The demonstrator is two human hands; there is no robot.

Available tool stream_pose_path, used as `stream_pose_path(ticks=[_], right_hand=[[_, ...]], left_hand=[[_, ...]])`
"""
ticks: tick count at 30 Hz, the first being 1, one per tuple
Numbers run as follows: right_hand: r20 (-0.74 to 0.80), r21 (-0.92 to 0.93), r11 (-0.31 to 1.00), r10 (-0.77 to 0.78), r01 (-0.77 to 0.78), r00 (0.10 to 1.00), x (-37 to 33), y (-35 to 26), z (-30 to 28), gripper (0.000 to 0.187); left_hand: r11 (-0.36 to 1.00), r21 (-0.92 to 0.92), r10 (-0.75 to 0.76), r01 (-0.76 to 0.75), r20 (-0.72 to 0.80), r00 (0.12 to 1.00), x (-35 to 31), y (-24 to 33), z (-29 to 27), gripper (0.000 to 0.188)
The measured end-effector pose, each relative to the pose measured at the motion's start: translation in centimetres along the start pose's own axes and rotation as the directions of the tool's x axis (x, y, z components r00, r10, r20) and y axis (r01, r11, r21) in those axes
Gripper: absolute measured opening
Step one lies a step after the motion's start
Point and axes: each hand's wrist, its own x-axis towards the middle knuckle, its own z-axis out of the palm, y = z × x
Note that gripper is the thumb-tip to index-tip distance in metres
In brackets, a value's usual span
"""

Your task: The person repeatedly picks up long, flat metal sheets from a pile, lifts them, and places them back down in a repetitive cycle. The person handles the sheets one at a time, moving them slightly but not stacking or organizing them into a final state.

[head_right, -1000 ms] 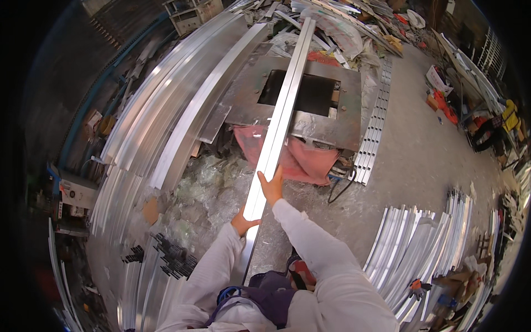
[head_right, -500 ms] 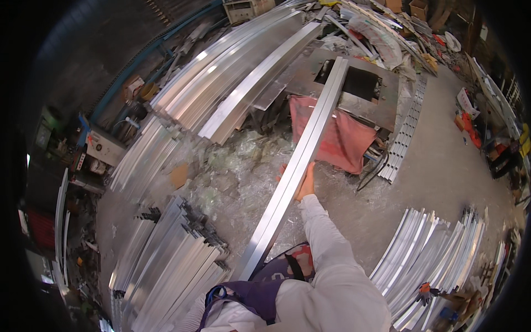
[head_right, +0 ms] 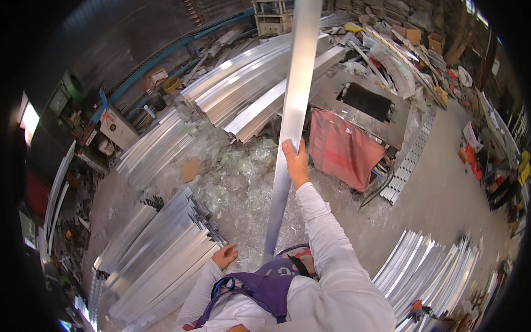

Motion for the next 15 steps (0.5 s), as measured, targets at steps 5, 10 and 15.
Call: stream_pose_path(ticks=[5, 10, 15], right_hand=[[0.207, 0.002, 0.991, -0.133, 0.136, 0.969, -1.0, -5.7, 1.3, 0.069], [0.581, -0.314, 0.767, -0.310, 0.559, 0.752, -4.6, -7.9, 1.6, 0.078], [0.861, -0.341, 0.740, -0.001, 0.580, 0.508, -9.0, -7.3, -0.4, 0.083]], left_hand=[[0.969, -0.058, 0.237, -0.239, -0.030, 0.971, -2.3, 14.0, -1.5, 0.049], [0.734, 0.219, 0.669, -0.642, -0.073, 0.740, -8.5, 29.5, -5.6, 0.042], [0.507, 0.609, 0.798, -0.611, -0.063, 0.599, -8.0, 33.6, -9.0, 0.041]])
